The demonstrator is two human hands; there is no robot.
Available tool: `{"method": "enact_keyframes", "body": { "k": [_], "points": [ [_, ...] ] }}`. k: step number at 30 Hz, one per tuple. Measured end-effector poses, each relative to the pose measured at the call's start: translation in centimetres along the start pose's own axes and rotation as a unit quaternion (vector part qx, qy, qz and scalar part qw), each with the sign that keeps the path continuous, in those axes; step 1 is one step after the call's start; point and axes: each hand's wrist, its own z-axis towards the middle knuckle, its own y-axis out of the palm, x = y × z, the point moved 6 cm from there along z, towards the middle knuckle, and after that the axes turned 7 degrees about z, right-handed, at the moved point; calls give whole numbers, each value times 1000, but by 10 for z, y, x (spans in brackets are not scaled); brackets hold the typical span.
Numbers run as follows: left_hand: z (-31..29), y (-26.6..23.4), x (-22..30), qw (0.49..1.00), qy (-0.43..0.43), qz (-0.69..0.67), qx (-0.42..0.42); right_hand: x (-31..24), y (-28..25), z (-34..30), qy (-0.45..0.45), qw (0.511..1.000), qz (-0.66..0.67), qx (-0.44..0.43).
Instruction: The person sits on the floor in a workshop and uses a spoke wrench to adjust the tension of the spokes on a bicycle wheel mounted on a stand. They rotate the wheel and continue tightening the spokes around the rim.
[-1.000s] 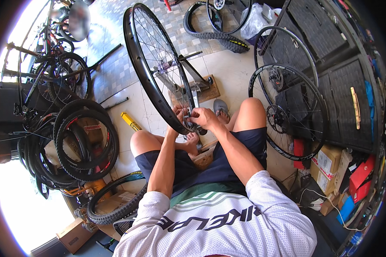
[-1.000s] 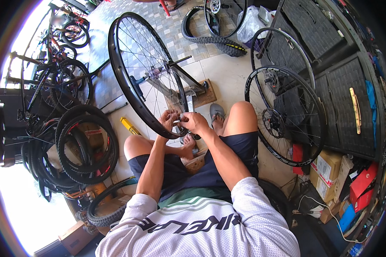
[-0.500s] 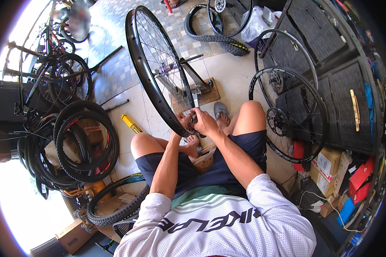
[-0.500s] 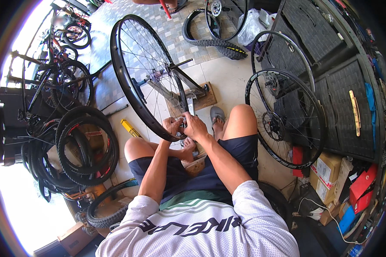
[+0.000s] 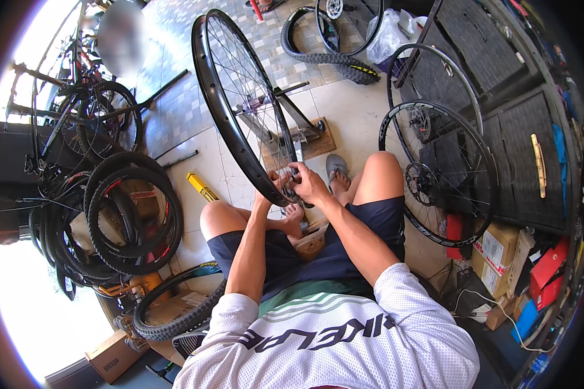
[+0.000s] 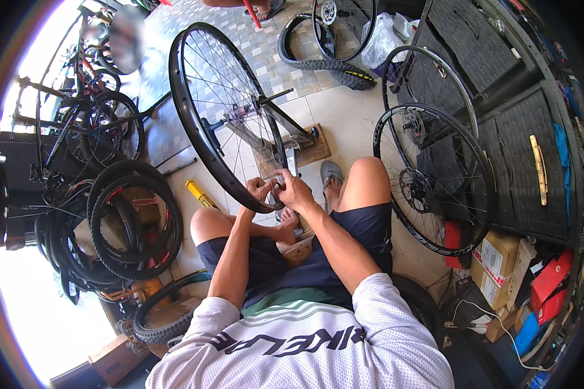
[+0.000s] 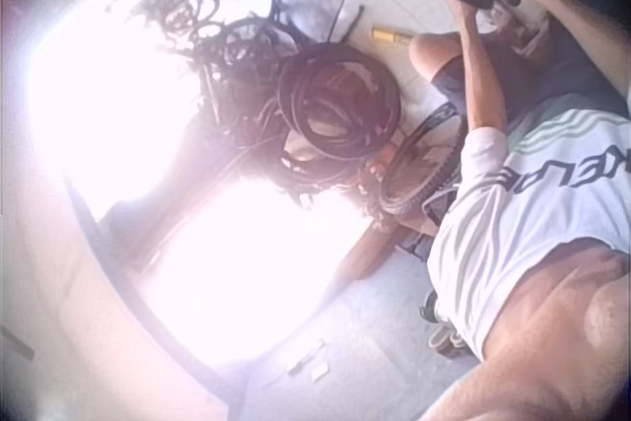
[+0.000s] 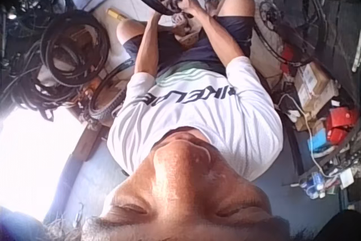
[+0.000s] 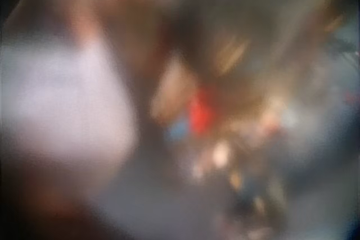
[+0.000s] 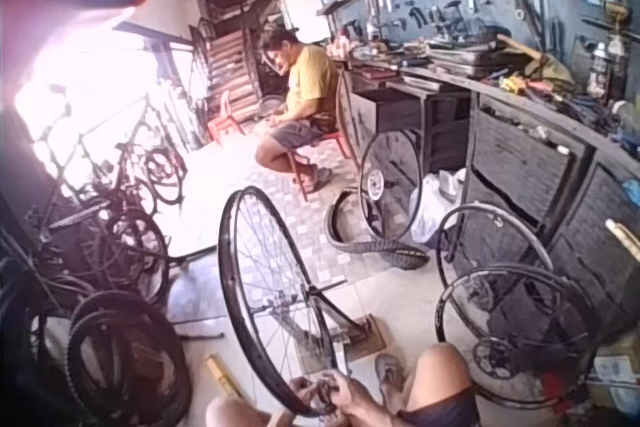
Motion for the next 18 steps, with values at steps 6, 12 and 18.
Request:
{"method": "enact_keyframes", "body": {
  "k": [6,12,18],
  "points": [
    [11,11,-7,999,23,-13,20,-19,1,-3,-103,989,-71,76],
    [3,6,-20,994,-14,-95,50,-2,3,1,-17,1000,24,-7],
    [-11,-17,1,975,-75,-207,29,25,11,9,39,990,132,-40]
  ]
}}
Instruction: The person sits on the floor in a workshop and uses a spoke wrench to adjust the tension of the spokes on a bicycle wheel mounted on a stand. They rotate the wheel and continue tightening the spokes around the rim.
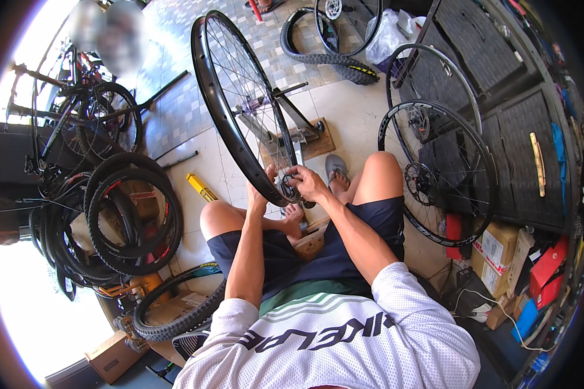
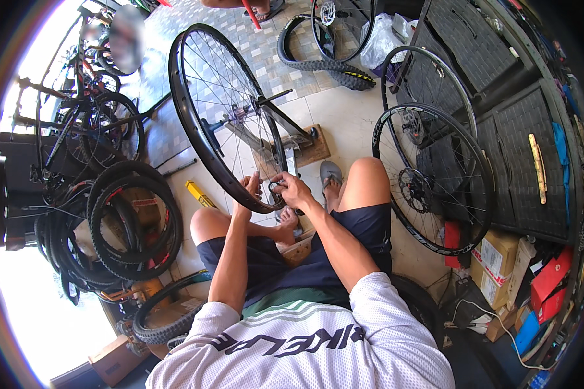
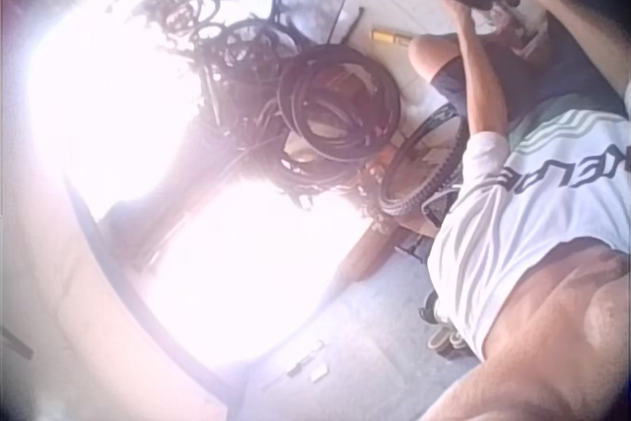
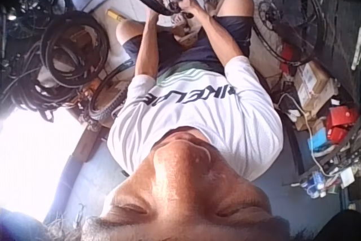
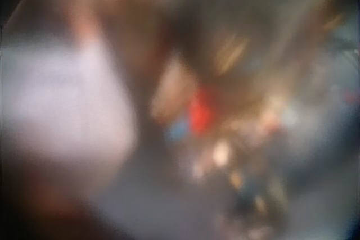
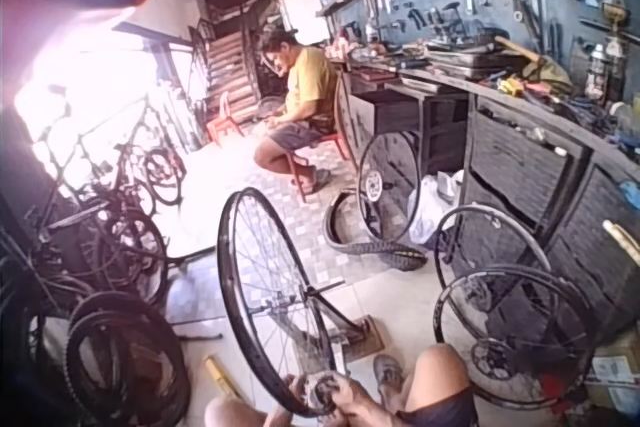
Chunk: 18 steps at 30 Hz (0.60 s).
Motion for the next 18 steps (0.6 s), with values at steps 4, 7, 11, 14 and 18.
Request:
{"method": "enact_keyframes", "body": {
  "k": [4,7,11,14,18],
  "points": [
    [-17,-8,27,999,-27,-21,-8,13,7,7,21,995,88,-32],
    [-18,-11,28,999,9,-15,-42,11,7,8,-13,992,126,-30],
    [-28,-1,31,991,45,-53,-118,5,-12,2,0,998,4,55],
    [-29,8,27,986,10,-121,-118,-7,-26,-2,-20,989,-51,137],
    [-20,15,15,988,12,-87,-130,-22,-33,-4,-24,985,-111,131]
  ]
}}
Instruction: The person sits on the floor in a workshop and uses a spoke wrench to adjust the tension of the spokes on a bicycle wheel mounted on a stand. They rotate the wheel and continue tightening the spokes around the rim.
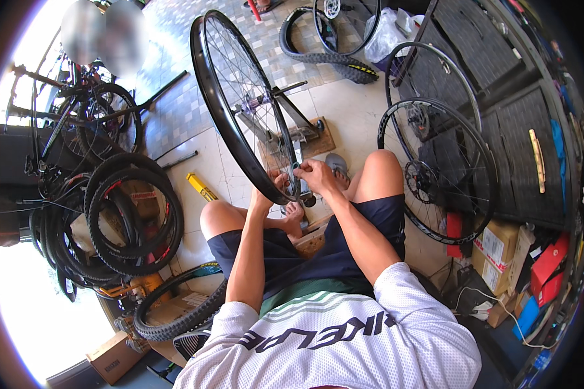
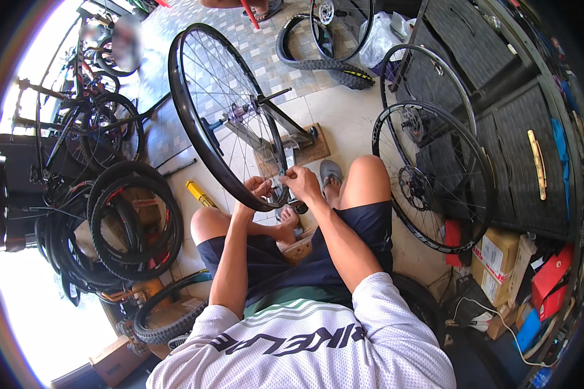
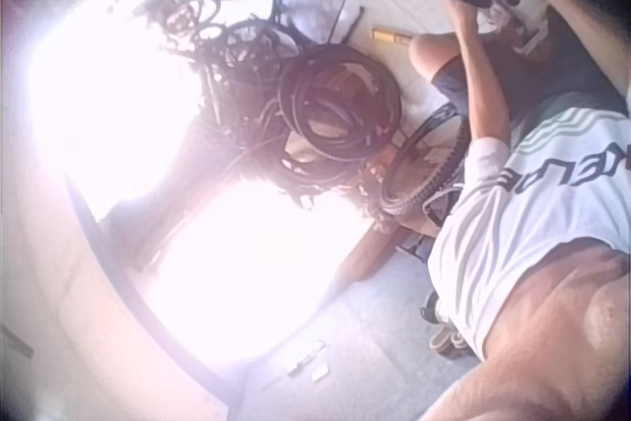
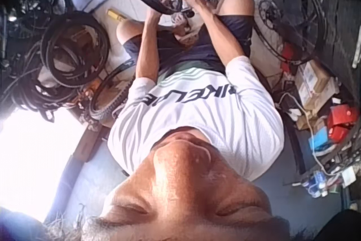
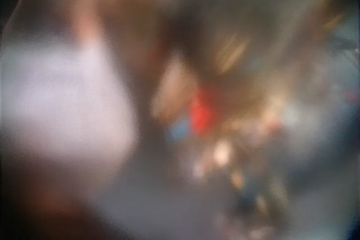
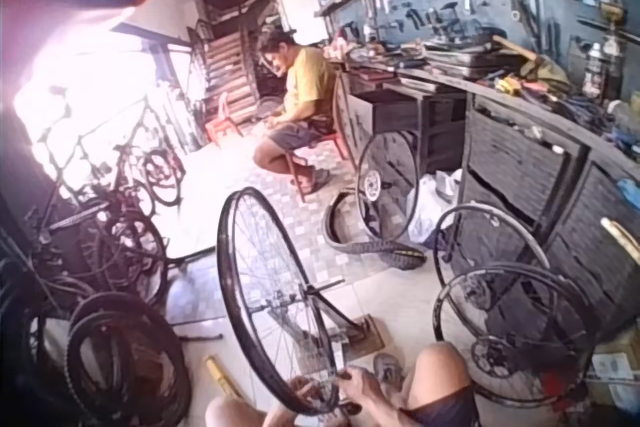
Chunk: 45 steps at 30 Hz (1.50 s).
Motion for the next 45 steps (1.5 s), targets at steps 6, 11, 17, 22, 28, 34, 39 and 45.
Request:
{"method": "enact_keyframes", "body": {
  "k": [6,11,17,22,28,34,39,45],
  "points": [
    [16,0,-21,999,3,52,12,-1,4,-11,25,998,-13,-64],
    [21,-3,-28,998,-5,57,13,-12,8,-12,1,997,-14,-80],
    [21,-3,-28,998,-52,-5,-21,-31,15,-18,-85,990,-57,-96],
    [19,-5,-28,989,-100,33,-107,-29,14,-18,-74,991,-30,-106],
    [25,-11,-19,982,-98,160,-26,-28,14,-19,-48,992,-47,-107],
    [16,13,11,974,-81,206,43,-25,17,-19,-100,992,-69,-38],
    [24,6,1,889,107,437,86,-33,25,-22,-103,990,-97,-12],
    [26,14,8,922,-110,370,40,-23,17,-21,-108,981,-163,9]
  ]
}}
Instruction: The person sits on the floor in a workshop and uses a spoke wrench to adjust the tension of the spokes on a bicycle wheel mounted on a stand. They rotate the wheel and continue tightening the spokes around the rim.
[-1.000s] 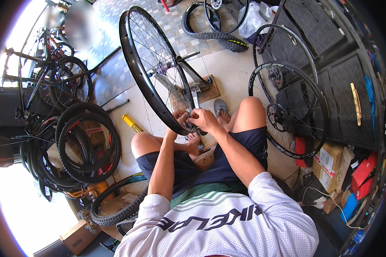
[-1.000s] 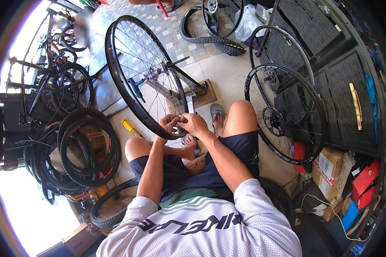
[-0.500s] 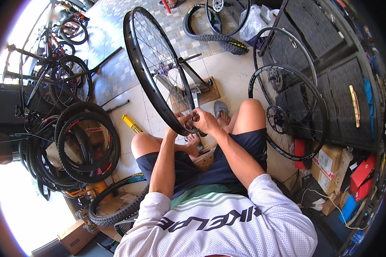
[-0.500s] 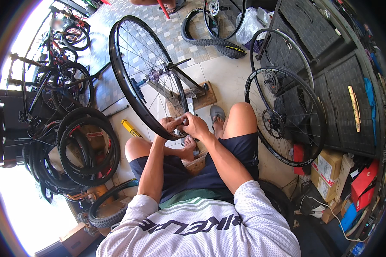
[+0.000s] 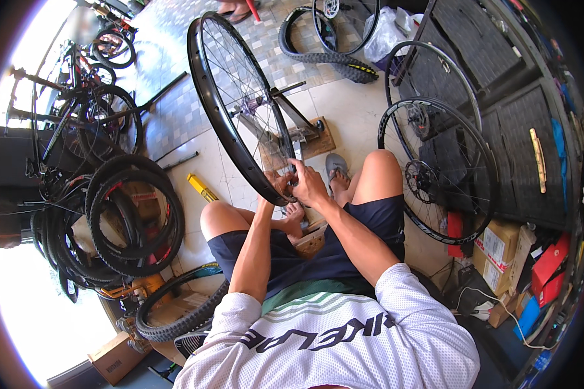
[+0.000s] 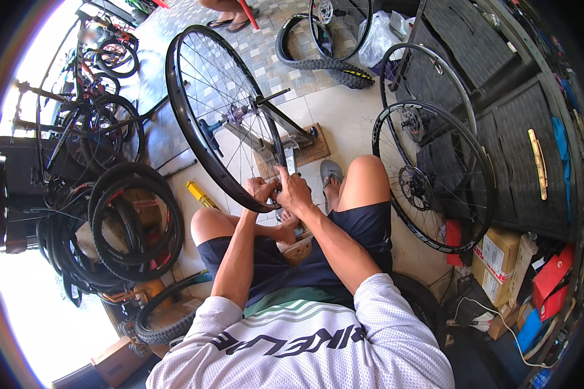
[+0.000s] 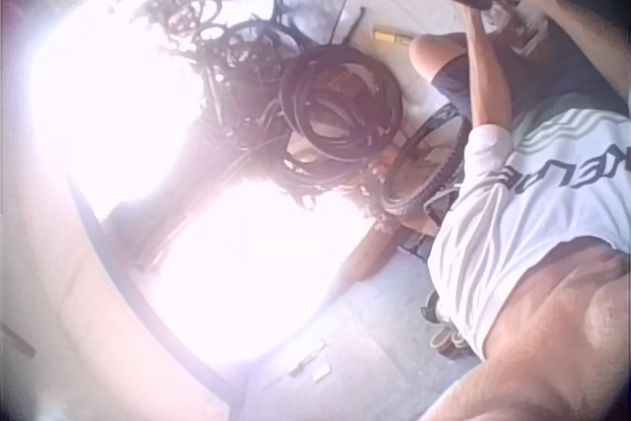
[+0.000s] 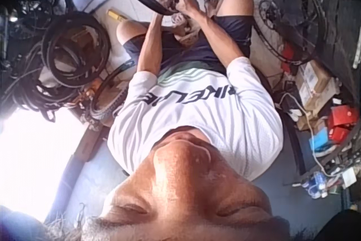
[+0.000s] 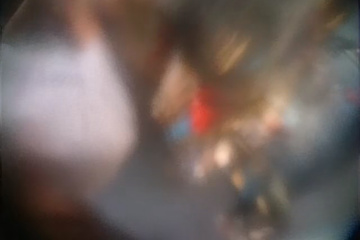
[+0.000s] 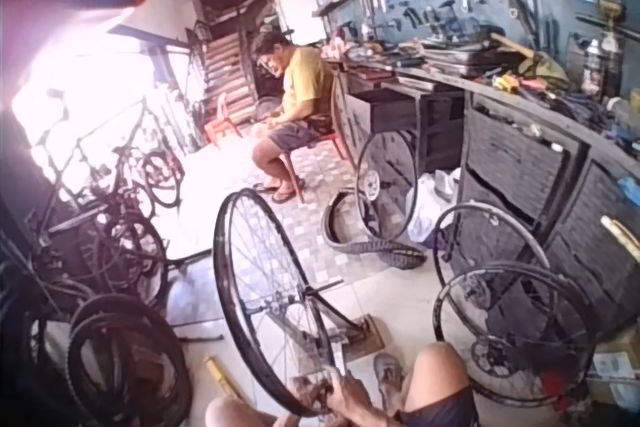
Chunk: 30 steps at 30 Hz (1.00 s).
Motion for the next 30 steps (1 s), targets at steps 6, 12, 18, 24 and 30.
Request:
{"method": "enact_keyframes", "body": {
  "k": [6,12,18,24,30],
  "points": [
    [-3,-1,-28,969,52,-225,-86,-11,2,-2,-9,992,108,-63],
    [1,1,-43,955,81,-257,-124,-14,10,-1,21,987,118,-110],
    [6,7,-42,955,83,-255,-126,-8,11,-1,15,986,138,-91],
    [3,5,-29,969,96,-215,-77,1,7,-2,40,982,169,-74],
    [12,-2,-45,968,206,-129,58,-10,6,2,59,984,137,-98]
  ]
}}
